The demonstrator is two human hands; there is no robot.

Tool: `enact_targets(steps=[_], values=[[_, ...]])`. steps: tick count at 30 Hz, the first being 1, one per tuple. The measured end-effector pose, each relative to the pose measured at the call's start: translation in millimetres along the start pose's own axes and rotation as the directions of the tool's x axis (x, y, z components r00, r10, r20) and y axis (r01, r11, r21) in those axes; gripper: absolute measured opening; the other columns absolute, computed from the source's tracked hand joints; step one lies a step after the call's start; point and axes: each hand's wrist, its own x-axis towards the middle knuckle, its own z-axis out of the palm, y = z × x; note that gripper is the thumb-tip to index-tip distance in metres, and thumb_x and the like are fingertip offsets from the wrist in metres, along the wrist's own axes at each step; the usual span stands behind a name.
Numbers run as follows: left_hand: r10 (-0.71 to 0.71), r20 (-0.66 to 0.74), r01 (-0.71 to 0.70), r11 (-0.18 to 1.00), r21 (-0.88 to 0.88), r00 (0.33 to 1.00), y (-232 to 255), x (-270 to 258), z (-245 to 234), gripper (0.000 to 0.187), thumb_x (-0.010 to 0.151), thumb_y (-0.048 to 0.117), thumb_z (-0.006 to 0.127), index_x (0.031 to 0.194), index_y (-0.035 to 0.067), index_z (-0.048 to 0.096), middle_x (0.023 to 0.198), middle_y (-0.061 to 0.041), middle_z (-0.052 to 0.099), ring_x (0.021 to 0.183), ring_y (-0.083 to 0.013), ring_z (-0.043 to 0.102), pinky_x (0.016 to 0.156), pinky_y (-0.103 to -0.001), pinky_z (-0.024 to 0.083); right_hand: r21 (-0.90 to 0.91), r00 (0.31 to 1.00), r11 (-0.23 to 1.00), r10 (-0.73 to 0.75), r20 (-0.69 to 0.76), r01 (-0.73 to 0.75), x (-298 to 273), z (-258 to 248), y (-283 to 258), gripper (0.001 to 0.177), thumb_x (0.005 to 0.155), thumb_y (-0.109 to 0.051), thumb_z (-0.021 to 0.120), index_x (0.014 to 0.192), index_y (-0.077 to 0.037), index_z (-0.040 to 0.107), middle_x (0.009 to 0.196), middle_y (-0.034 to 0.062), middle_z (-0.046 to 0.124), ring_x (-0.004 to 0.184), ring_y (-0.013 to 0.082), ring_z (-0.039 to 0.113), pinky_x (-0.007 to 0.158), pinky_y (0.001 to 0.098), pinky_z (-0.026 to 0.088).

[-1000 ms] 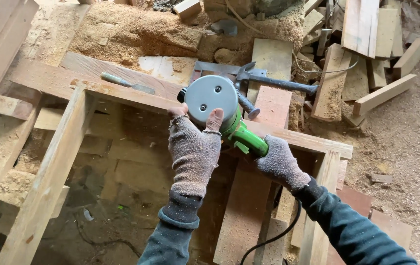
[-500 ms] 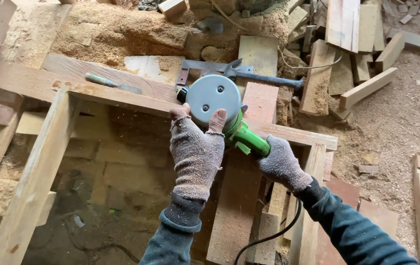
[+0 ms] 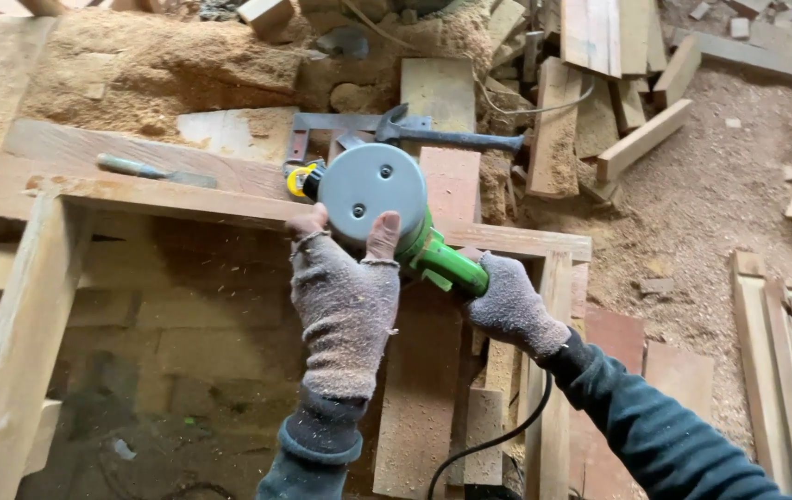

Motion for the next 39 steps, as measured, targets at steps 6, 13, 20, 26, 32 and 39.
enact_targets(steps=[6,13,20,26,32,39], values=[[-0.055,0.04,0.055,0.998,0.007,0.998,10,-6,-3,0.078,0.084,0.064,0.077,0.136,0.015,0.047,0.121,-0.021,0.066,0.116,-0.0411,0.067,0.099,-0.053,0.052,0.139,0.997,0.987,-0.081,-0.002,0.08,-5,0,16,0.047,0.058,-0.024,0.081,0.104,-0.028,0.076,0.088,0.0092,0.077,0.093,0.0305,0.076,0.078,0.0435,0.059],[-0.004,0.018,0.005,0.999,-0.046,1.0,18,-16,5,0.075,0.086,0.058,0.078,0.134,0.01,0.047,0.122,-0.024,0.066,0.116,-0.0428,0.066,0.099,-0.053,0.053,0.109,0.997,0.992,-0.067,-0.021,0.069,-11,-13,19,0.046,0.056,-0.021,0.08,0.102,-0.021,0.076,0.085,0.015,0.075,0.091,0.0358,0.075,0.078,0.0465,0.058],[-0.046,0.065,0.059,0.974,-0.217,0.997,-2,2,-5,0.051,0.091,0.054,0.073,0.119,0.012,0.061,0.104,-0.017,0.072,0.1,-0.0299,0.074,0.086,-0.041,0.059,0.147,0.996,0.987,-0.056,-0.063,0.065,-19,-18,25,0.04,0.061,-0.023,0.078,0.101,-0.024,0.076,0.08,0.0149,0.074,0.085,0.0371,0.075,0.076,0.0473,0.057],[-0.188,0.157,0.216,0.958,-0.186,0.97,-63,78,32,0.041,0.097,0.058,0.062,0.128,0.032,0.069,0.113,-0.008,0.074,0.108,-0.0225,0.07,0.096,-0.034,0.055,0.112,0.994,0.993,-0.036,-0.101,0.048,-26,-29,15,0.034,0.062,-0.028,0.082,0.093,-0.018,0.074,0.075,0.0179,0.072,0.079,0.0402,0.074,0.071,0.0488,0.057],[-0.192,0.219,0.201,0.98,-0.016,0.957,-55,100,60,0.039,0.091,0.065,0.069,0.12,0.04,0.074,0.103,-0.002,0.075,0.112,-0.0222,0.068,0.101,-0.038,0.053,0.158,0.999,0.987,-0.032,-0.036,0.038,-22,-33,39,0.041,0.067,-0.024,0.08,0.107,-0.03,0.076,0.079,0.0119,0.076,0.08,0.0341,0.076,0.074,0.0445,0.059],[-0.154,0.264,0.164,0.986,-0.014,0.952,-57,108,72,0.023,0.091,0.055,0.075,0.105,0.038,0.079,0.071,0.007,0.073,0.092,-0.0117,0.072,0.089,-0.032,0.056,0.182,0.999,0.982,-0.038,-0.016,0.04,-24,-43,52,0.042,0.068,-0.022,0.081,0.11,-0.027,0.076,0.076,0.0138,0.076,0.071,0.0326,0.077,0.072,0.0435,0.061]])
